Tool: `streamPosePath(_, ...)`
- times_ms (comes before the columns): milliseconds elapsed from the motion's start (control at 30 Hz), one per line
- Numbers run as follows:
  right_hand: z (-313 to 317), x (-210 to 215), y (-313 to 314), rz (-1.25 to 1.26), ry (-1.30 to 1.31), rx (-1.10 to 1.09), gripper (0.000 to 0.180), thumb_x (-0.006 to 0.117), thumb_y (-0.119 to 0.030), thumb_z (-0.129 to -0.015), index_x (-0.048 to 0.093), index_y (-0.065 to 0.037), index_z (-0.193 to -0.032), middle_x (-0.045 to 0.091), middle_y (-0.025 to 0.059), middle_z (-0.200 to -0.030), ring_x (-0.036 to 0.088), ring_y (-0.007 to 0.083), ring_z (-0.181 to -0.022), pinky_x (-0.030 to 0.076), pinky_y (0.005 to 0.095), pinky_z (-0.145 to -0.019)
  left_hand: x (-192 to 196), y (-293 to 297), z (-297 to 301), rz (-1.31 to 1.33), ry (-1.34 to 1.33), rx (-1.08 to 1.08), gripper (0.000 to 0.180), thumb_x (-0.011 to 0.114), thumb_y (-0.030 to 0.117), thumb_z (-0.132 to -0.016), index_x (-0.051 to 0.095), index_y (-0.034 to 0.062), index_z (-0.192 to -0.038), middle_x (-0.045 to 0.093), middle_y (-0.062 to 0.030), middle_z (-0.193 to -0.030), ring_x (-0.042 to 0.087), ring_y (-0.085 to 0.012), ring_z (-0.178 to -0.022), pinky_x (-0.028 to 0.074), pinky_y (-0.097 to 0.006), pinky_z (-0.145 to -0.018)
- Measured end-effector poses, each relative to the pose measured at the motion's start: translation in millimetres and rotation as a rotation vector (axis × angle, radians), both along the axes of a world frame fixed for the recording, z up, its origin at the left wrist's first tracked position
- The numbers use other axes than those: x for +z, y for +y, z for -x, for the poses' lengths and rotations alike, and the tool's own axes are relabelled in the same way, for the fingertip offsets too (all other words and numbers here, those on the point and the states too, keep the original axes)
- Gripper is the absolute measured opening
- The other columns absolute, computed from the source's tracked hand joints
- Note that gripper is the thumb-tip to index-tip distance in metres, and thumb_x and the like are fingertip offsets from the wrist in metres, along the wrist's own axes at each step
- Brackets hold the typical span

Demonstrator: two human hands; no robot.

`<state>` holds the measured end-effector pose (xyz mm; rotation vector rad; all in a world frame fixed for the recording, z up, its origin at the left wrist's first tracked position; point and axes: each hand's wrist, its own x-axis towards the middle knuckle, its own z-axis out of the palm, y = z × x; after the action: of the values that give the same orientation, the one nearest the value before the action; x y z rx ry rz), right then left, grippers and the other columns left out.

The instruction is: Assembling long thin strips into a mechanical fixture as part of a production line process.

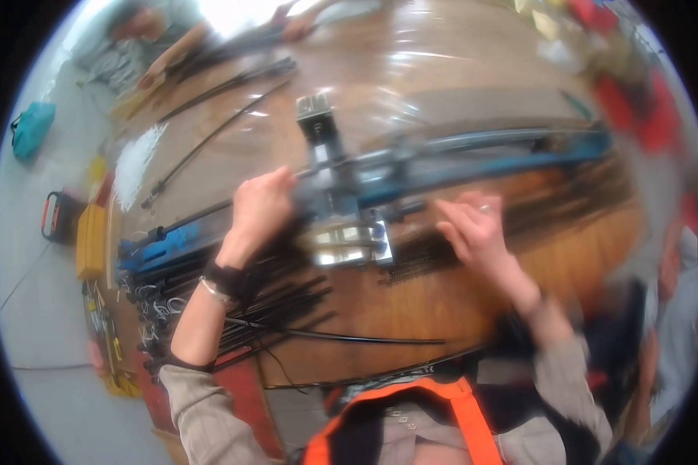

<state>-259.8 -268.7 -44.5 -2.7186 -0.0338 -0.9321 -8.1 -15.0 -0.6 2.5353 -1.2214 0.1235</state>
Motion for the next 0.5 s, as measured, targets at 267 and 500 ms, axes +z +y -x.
streamPosePath(267, -31, -14, 14, -0.226, 0.037, 0.102, 0.028, 0.068, -0.006, -0.084, 0.066, -0.004, -0.112, 0.067, 0.0116, -0.088, 0.062, 0.0308, -0.088, 0.043, 0.0379, -0.08, -7, 0, 0, 0.054, -0.101, -0.015, 0.011, 0.056, 0.013, -0.088, 0.06, 0.007, -0.08, 0.064, -0.0184, -0.071, 0.063, -0.0392, -0.068, 0.049, -0.048, -0.064)
streamPosePath(500, -35, -18, 11, -0.827, 0.13, 0.191, 0.032, 0.075, -0.013, -0.079, 0.065, -0.004, -0.108, 0.063, 0.0126, -0.082, 0.059, 0.0322, -0.078, 0.046, 0.0368, -0.067, -13, -8, 6, 0.129, -0.269, -0.08, 0.006, 0.059, 0.012, -0.089, 0.056, 0.0069, -0.085, 0.061, -0.0142, -0.075, 0.061, -0.0349, -0.073, 0.048, -0.045, -0.066)
